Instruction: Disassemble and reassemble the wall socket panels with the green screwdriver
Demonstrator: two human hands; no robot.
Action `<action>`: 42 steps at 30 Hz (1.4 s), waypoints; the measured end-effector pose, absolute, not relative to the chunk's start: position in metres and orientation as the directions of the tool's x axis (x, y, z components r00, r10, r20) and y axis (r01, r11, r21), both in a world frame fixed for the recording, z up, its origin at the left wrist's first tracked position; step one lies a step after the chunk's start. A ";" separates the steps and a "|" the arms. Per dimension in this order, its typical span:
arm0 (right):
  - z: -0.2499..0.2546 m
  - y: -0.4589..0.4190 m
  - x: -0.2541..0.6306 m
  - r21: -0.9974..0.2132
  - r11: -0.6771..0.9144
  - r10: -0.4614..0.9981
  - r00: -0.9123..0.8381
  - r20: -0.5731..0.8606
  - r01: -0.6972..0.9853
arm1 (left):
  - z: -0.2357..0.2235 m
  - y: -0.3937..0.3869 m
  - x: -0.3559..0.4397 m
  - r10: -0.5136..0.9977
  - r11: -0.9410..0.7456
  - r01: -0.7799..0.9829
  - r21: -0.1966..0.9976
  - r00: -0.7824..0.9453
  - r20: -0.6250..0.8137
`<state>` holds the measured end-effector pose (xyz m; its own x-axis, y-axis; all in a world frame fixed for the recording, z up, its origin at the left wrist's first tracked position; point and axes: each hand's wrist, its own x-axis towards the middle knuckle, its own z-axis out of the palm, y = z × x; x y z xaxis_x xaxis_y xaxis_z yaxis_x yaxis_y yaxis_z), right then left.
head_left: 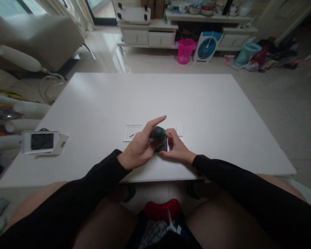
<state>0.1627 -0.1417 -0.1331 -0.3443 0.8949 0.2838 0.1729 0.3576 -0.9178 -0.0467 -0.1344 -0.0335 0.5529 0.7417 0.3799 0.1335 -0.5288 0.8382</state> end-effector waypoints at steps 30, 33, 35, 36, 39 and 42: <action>-0.136 -0.141 0.162 -0.922 0.334 0.904 -0.342 0.256 0.194 | -0.031 -0.132 -0.046 0.679 -0.537 0.030 0.843 0.608 0.411; -0.137 -0.142 0.161 -0.928 0.327 0.904 -0.347 0.252 0.177 | -0.031 -0.132 -0.045 0.715 -0.533 0.068 0.844 0.570 0.405; -0.138 -0.142 0.161 -0.932 0.322 0.903 -0.349 0.251 0.164 | -0.030 -0.131 -0.045 0.717 -0.589 0.129 0.798 0.540 0.442; -0.138 -0.142 0.161 -0.934 0.319 0.904 -0.348 0.249 0.159 | -0.030 -0.130 -0.046 0.717 -0.610 0.154 0.777 0.526 0.458; -0.139 -0.142 0.162 -0.937 0.307 0.907 -0.347 0.236 0.165 | -0.030 -0.129 -0.047 0.733 -0.602 0.174 0.779 0.506 0.454; -0.138 -0.142 0.162 -0.938 0.301 0.909 -0.351 0.227 0.173 | -0.031 -0.128 -0.050 0.748 -0.584 0.189 0.790 0.503 0.433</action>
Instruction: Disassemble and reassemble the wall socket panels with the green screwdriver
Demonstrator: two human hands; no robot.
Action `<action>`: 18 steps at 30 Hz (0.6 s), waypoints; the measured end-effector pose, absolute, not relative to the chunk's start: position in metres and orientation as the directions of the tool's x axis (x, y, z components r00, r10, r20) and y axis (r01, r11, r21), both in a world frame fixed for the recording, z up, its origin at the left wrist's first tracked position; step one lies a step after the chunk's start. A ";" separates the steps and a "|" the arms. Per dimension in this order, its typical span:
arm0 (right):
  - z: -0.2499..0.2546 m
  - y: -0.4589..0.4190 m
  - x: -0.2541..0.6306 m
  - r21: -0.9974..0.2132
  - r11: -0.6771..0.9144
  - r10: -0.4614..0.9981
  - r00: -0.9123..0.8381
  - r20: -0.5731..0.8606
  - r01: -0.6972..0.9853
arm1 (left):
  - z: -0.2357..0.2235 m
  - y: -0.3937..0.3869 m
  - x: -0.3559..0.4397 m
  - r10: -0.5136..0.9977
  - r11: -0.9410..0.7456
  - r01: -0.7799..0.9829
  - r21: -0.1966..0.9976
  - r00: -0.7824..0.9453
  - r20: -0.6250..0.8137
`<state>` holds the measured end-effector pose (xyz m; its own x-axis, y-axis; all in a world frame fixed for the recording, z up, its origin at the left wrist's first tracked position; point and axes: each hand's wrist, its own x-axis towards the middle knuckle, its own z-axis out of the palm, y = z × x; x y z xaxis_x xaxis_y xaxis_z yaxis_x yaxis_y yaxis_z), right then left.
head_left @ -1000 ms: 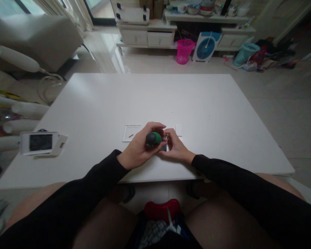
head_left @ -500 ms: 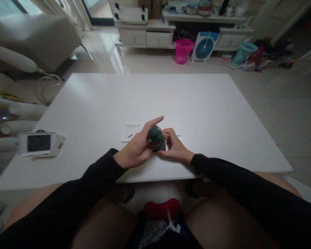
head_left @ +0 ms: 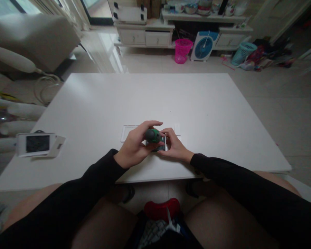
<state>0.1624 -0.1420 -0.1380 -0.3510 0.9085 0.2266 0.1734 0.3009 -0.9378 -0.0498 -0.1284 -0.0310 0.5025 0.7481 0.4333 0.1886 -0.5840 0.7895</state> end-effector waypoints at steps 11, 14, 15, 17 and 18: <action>-0.135 -0.143 0.163 -0.944 0.284 0.909 -0.361 0.210 0.168 | -0.032 -0.130 -0.052 0.736 -0.497 0.064 0.866 0.560 0.380; -0.136 -0.142 0.163 -0.946 0.282 0.908 -0.363 0.210 0.160 | -0.032 -0.130 -0.047 0.763 -0.513 0.084 0.855 0.502 0.408; -0.137 -0.142 0.163 -0.945 0.283 0.910 -0.358 0.209 0.167 | -0.031 -0.130 -0.046 0.764 -0.531 0.100 0.841 0.485 0.425; -0.137 -0.142 0.163 -0.941 0.286 0.914 -0.345 0.211 0.181 | -0.028 -0.129 -0.043 0.756 -0.579 0.141 0.803 0.461 0.464; -0.138 -0.142 0.162 -0.940 0.289 0.914 -0.343 0.216 0.180 | -0.027 -0.129 -0.043 0.750 -0.600 0.162 0.784 0.454 0.480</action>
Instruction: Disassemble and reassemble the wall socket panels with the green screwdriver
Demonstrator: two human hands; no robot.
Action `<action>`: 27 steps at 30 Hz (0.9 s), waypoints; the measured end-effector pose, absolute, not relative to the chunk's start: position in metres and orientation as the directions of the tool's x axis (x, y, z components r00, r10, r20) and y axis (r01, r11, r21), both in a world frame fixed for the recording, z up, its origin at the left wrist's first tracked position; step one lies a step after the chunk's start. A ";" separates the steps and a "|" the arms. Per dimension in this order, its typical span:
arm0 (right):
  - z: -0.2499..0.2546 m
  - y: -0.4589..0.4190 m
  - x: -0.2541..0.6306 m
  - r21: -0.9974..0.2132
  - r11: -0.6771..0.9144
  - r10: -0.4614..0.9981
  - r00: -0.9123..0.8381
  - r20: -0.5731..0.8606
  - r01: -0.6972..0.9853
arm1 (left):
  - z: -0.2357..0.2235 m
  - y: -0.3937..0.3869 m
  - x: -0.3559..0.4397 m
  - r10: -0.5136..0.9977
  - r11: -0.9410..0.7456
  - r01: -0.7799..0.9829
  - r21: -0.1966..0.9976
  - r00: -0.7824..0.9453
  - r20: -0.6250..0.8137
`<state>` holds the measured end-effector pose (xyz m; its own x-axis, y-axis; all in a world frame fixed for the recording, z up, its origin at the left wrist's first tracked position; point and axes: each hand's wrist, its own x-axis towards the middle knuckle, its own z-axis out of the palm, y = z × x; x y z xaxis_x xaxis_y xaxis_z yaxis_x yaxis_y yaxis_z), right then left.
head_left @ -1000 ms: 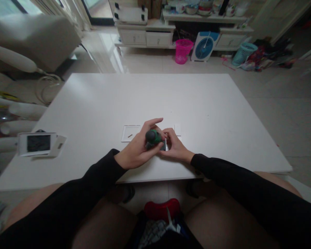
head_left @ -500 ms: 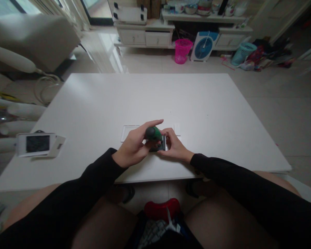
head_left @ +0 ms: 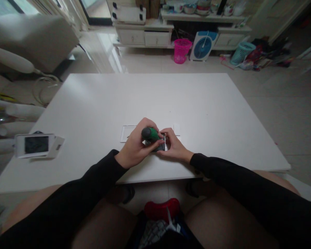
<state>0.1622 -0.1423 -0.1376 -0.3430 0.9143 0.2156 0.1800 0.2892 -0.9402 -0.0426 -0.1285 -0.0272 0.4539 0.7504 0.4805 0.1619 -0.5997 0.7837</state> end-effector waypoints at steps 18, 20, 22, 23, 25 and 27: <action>-0.136 -0.142 0.163 -0.918 0.338 0.905 -0.340 0.256 0.207 | -0.022 -0.135 -0.051 0.703 -0.559 0.169 0.812 0.617 0.355; -0.137 -0.142 0.163 -0.923 0.323 0.909 -0.341 0.241 0.209 | -0.023 -0.136 -0.050 0.724 -0.533 0.159 0.831 0.594 0.351; -0.137 -0.142 0.163 -0.927 0.314 0.911 -0.341 0.233 0.206 | -0.024 -0.135 -0.049 0.729 -0.527 0.147 0.837 0.584 0.357; -0.138 -0.142 0.162 -0.928 0.313 0.911 -0.340 0.232 0.205 | -0.024 -0.135 -0.048 0.726 -0.533 0.142 0.834 0.583 0.364; -0.138 -0.142 0.162 -0.927 0.311 0.912 -0.340 0.229 0.208 | -0.024 -0.134 -0.047 0.728 -0.552 0.147 0.821 0.564 0.389; -0.139 -0.142 0.162 -0.931 0.304 0.912 -0.342 0.224 0.201 | -0.024 -0.132 -0.045 0.736 -0.583 0.175 0.794 0.527 0.424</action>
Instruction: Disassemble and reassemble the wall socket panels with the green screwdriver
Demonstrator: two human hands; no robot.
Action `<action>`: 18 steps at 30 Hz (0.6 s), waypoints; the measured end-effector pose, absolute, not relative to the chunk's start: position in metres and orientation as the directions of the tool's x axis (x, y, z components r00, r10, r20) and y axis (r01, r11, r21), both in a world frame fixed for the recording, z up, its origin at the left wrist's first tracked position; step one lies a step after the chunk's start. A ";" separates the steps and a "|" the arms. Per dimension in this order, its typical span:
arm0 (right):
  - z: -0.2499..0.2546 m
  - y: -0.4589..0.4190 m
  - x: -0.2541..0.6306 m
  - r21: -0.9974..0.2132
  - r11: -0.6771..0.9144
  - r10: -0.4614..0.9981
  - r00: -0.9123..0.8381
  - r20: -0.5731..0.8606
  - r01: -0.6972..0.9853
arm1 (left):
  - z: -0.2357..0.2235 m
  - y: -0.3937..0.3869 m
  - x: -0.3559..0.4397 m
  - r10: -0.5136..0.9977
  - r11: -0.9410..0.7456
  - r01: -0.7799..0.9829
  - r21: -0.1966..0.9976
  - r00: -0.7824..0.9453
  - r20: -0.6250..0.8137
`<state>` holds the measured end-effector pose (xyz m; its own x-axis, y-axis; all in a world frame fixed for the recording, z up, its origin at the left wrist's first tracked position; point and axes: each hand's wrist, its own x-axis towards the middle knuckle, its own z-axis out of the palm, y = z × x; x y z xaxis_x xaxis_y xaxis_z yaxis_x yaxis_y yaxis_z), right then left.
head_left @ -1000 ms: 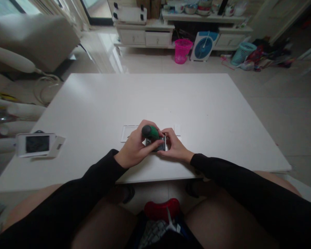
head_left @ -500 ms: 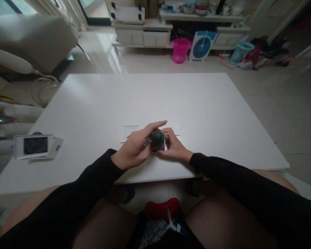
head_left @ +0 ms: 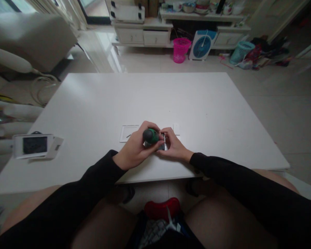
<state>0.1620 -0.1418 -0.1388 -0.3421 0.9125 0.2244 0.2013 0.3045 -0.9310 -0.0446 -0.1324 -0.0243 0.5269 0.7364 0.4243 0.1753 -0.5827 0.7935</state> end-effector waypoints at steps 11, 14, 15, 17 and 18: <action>-0.137 -0.142 0.162 -0.934 0.307 0.912 -0.336 0.234 0.183 | -0.024 -0.131 -0.042 0.734 -0.678 0.356 0.643 0.362 0.574; -0.136 -0.142 0.162 -0.932 0.317 0.911 -0.330 0.249 0.173 | -0.025 -0.130 -0.043 0.741 -0.671 0.351 0.653 0.347 0.575; -0.136 -0.142 0.162 -0.933 0.318 0.910 -0.329 0.251 0.167 | -0.026 -0.130 -0.044 0.747 -0.664 0.348 0.662 0.344 0.569; -0.137 -0.143 0.162 -0.936 0.315 0.910 -0.331 0.250 0.160 | -0.026 -0.131 -0.045 0.760 -0.648 0.343 0.680 0.340 0.554; -0.138 -0.142 0.162 -0.936 0.312 0.911 -0.332 0.246 0.161 | -0.025 -0.131 -0.045 0.765 -0.642 0.342 0.686 0.347 0.543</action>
<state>0.1619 -0.1424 -0.1375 -0.3317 0.9106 0.2464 0.1613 0.3121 -0.9363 -0.0452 -0.1307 -0.0253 0.3471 0.7646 0.5431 0.3419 -0.6424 0.6859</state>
